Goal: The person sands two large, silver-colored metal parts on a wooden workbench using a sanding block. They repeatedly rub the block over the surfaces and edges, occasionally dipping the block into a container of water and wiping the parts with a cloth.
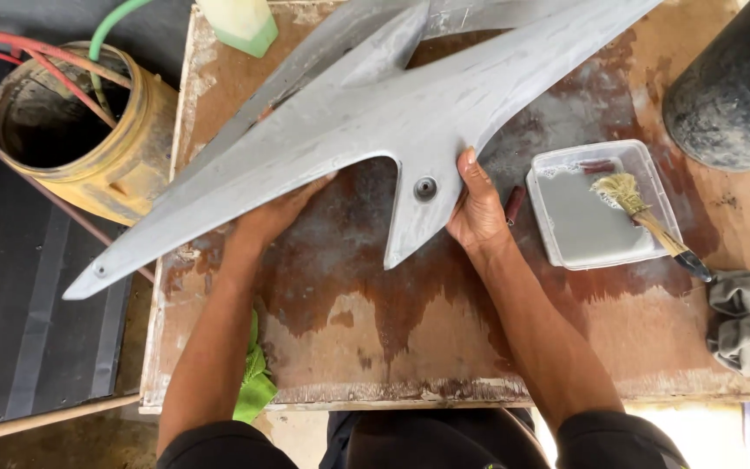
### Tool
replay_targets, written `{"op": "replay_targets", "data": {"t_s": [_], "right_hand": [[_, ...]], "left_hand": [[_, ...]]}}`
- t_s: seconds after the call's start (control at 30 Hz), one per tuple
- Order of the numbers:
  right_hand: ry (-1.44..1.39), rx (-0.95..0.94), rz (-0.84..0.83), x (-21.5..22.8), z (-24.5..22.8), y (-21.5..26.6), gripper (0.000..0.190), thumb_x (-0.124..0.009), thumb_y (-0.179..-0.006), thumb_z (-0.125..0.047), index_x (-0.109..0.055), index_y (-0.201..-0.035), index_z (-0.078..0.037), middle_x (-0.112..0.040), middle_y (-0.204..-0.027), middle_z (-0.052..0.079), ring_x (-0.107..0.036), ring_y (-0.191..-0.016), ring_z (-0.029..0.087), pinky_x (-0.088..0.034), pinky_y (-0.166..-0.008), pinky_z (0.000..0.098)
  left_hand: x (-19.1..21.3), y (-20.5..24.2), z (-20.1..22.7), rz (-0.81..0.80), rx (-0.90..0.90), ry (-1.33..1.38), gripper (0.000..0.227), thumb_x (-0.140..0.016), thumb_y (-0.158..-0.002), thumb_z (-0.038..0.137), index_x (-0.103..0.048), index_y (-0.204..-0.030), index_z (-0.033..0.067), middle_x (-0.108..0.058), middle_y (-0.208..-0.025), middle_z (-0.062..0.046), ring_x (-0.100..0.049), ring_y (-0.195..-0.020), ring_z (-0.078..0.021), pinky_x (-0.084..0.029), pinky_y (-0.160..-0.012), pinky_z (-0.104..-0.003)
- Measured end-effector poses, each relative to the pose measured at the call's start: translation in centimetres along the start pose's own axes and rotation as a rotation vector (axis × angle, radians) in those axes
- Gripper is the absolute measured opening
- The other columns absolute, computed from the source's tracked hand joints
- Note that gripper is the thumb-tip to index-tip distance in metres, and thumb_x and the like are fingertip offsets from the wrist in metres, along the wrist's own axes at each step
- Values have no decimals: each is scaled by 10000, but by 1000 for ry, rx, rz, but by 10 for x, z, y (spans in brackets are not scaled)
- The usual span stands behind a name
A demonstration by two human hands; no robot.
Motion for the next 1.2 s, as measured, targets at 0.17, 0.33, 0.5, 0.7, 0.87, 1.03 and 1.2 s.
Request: {"op": "replay_targets", "data": {"t_s": [0.17,0.33,0.5,0.7,0.87,1.03,1.2], "right_hand": [[4,-19,40,27,16,3,272,-748,-923,-259,-730,-1048,-17,-747,-1003,233,-762,-920,382,-631,-880,552],[25,-35,29,41,23,1,258,-736,-933,-257,-729,-1045,-24,-747,-1005,229,-762,-923,374,-631,-880,547],[152,-132,103,60,27,-1,314,-728,-945,-307,-697,-1100,-36,-743,-1070,208,-759,-947,347,-633,-884,526],[625,-476,224,31,1,34,637,-424,-1034,-535,-554,-1288,34,-652,-1154,213,-700,-1050,433,-557,-893,598],[907,-395,165,24,-32,63,458,-556,-1010,-354,-634,-1130,81,-700,-1037,303,-737,-864,454,-591,-752,576],[1087,-155,105,32,-56,63,268,-701,-977,-257,-706,-1045,2,-753,-968,188,-754,-748,276,-630,-700,396],[1407,700,-207,-33,-74,61,106,-704,-994,-75,-756,-910,-36,-742,-972,167,-738,-942,332,-549,-893,366]], "left_hand": [[-13,32,3,-99,90,304,1044,-788,-770,661,-435,-1526,32,-449,-1550,-219,-418,-1439,-394,-210,-1256,-535],[-47,7,-36,-126,-9,744,864,-802,-870,423,-429,-1515,-16,-492,-1494,-261,-467,-1385,-411,-264,-1255,-558],[-53,8,34,-234,-50,1589,532,-528,-1012,411,-547,-1372,20,-639,-1351,-216,-626,-1265,-393,-398,-1211,-513],[-66,-2,20,-169,-1,1679,487,-559,-994,387,-608,-1298,9,-658,-1335,-218,-659,-1198,-412,-432,-1197,-514],[-66,-12,-2,-135,-26,1683,463,-550,-998,379,-601,-1302,34,-663,-1330,-208,-661,-1191,-421,-417,-1210,-538],[-72,-11,-10,-138,10,1671,442,-554,-995,375,-645,-1229,11,-687,-1273,-242,-665,-1187,-415,-434,-1199,-528],[-81,-19,-17,-176,74,1665,451,-573,-984,348,-610,-1260,-6,-661,-1278,-296,-655,-1180,-453,-458,-1150,-568]]}}
Point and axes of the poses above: each hand's wrist, its own y-axis away from the middle knuckle, its own x-axis out of the back of the hand, z = x × y, the point moved 7 cm from there along -y, towards the middle knuckle
